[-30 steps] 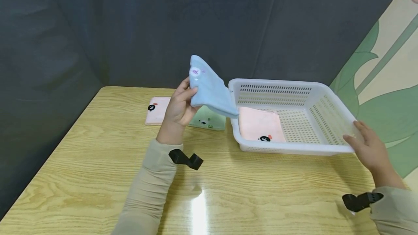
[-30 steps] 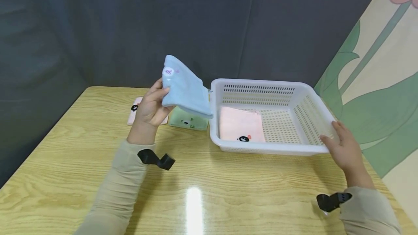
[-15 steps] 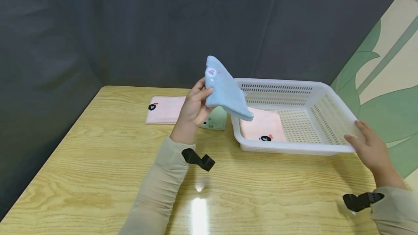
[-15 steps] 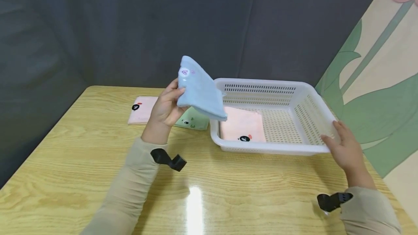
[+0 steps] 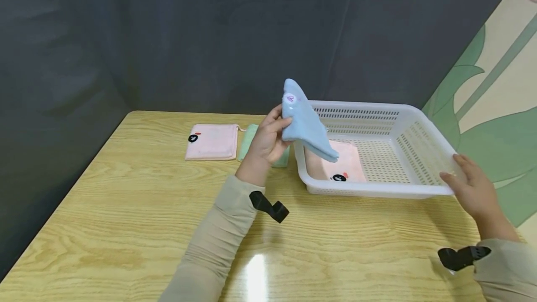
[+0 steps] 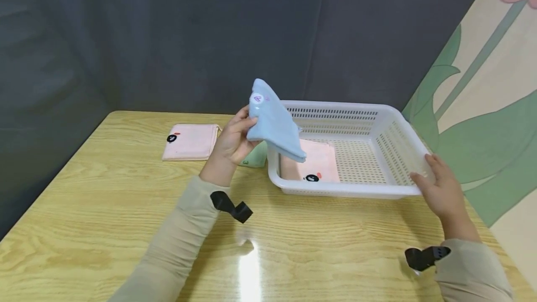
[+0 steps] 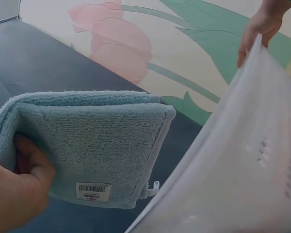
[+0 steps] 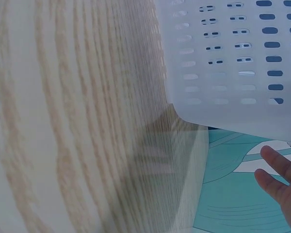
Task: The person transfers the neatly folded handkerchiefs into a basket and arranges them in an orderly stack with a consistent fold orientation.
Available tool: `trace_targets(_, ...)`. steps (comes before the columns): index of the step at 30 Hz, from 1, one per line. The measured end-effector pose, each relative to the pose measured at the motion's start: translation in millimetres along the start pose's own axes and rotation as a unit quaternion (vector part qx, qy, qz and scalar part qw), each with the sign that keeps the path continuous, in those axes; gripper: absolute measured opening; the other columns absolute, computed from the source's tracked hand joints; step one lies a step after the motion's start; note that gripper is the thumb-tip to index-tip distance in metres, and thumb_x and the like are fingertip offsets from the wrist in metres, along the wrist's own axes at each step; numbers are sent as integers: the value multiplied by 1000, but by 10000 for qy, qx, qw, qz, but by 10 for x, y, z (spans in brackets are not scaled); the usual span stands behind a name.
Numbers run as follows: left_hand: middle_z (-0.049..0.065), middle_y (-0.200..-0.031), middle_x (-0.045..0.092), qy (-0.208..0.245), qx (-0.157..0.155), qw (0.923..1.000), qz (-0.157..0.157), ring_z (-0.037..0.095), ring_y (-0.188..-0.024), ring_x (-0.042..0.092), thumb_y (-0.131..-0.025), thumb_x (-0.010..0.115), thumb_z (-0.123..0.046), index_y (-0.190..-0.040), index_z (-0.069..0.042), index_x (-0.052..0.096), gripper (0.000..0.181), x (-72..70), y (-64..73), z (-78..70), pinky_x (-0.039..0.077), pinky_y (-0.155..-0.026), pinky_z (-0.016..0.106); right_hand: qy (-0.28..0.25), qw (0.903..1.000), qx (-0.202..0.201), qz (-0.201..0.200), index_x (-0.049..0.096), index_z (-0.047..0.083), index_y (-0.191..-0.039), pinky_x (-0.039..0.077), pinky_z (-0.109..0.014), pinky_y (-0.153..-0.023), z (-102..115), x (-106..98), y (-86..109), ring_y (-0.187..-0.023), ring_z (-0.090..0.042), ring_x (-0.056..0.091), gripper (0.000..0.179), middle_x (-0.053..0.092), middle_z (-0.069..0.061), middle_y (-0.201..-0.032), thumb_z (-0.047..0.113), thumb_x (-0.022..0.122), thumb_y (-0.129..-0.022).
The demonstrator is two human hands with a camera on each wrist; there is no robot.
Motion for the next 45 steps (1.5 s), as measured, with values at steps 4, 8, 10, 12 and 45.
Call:
trace_targets(4,2,-84,44,-30,-118,9999,62,8,-61,45,-88,30,8,-119,-2,37,33,42,-27,100,37,-50,18,-8,10000,-13,17,9,-6,-134,4,-65,-87,9,0,-1,-121,-48,0,60,1,-23,-139,21,38,-89)
trace_targets(8,2,-82,42,-28,-218,9996,150,8,-59,42,-89,30,8,-116,-3,37,30,85,-49,189,35,-50,18,-23,10000,-3,27,9,-5,-134,4,-65,-87,12,2,-2,-121,-47,0,60,1,-22,-140,21,38,-90)
trace_targets(10,1,-82,42,2,-230,9996,164,8,-60,42,-89,30,8,-115,-3,38,30,101,-60,228,35,-50,18,-14,10000,6,29,9,-5,-135,4,-65,-87,9,1,-2,-122,-47,0,60,1,-22,-140,21,37,-90)
trace_targets(12,1,-82,42,7,-241,9996,161,8,-60,41,-88,30,8,-116,-2,37,30,110,-72,266,34,-49,18,17,10000,15,31,9,-5,-135,4,-65,-87,5,0,-3,-121,-48,0,60,1,-22,-140,22,37,-90)
trace_targets(45,5,-97,43,-477,-603,9969,-178,16,-89,44,-85,36,11,-129,3,31,45,208,-315,906,37,-82,27,19,10000,57,31,9,-4,-135,4,-65,-88,3,2,0,-121,-48,1,59,2,-23,-139,21,38,-89)
Point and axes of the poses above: each hand's wrist, its own y-axis away from the middle knuckle, its own x-axis out of the palm, z = x × y, the point moved 8 cm from there along -y, towards the middle knuckle
